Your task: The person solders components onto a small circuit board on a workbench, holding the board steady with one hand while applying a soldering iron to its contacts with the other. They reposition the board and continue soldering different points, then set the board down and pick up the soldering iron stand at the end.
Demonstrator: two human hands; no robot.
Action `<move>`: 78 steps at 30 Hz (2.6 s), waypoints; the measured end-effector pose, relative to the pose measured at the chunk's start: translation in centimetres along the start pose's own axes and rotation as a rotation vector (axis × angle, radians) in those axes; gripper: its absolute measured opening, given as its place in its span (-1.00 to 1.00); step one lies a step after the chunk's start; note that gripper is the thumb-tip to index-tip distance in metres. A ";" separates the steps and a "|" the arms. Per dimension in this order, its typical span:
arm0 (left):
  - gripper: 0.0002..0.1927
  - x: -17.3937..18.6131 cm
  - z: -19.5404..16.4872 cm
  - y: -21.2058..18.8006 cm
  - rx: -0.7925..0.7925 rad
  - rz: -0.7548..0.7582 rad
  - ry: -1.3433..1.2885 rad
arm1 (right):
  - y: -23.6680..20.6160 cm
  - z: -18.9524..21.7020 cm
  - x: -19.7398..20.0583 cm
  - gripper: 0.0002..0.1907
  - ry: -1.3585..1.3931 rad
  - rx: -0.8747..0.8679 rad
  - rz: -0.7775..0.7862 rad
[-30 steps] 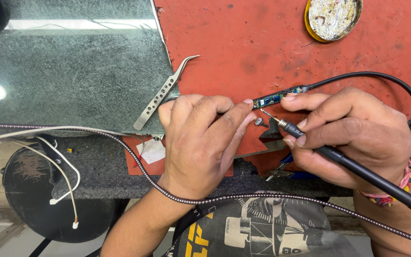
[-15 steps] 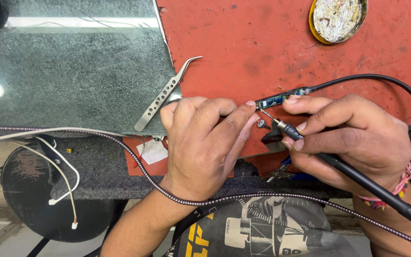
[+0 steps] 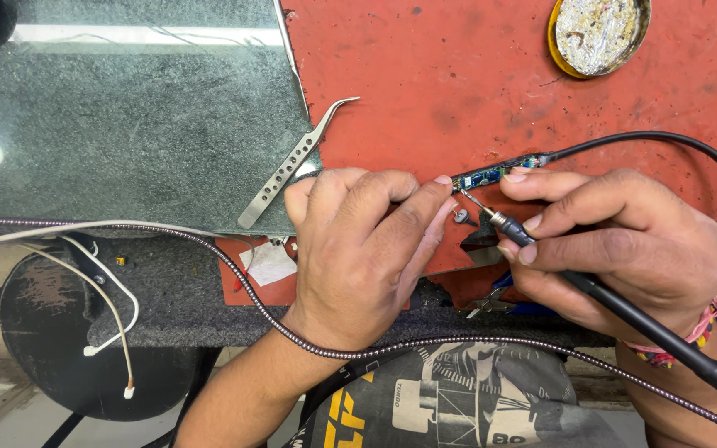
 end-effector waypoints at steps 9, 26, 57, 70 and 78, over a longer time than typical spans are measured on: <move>-0.68 0.0 0.0 0.0 -0.002 0.008 0.003 | -0.3 -0.2 -0.1 -0.80 -0.002 0.022 0.005; -0.71 0.2 0.0 0.2 0.016 0.013 -0.011 | -0.3 0.2 -0.3 -0.81 -0.034 -0.003 0.000; -0.74 0.2 -0.2 0.3 0.053 0.021 -0.025 | -0.5 0.2 -0.4 -0.80 -0.045 0.028 0.019; -0.74 0.3 -0.2 0.4 0.056 0.032 -0.033 | -0.2 0.4 -0.4 -0.80 -0.082 0.029 0.013; -0.74 0.2 -0.2 0.3 0.060 0.027 -0.037 | -0.2 0.6 -0.4 -0.81 -0.101 0.027 0.024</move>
Point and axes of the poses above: each hand's wrist, its own y-axis towards the middle knuckle, its own x-axis out of the back of the hand, z = x × y, the point moved 1 cm from there along y, towards the middle knuckle
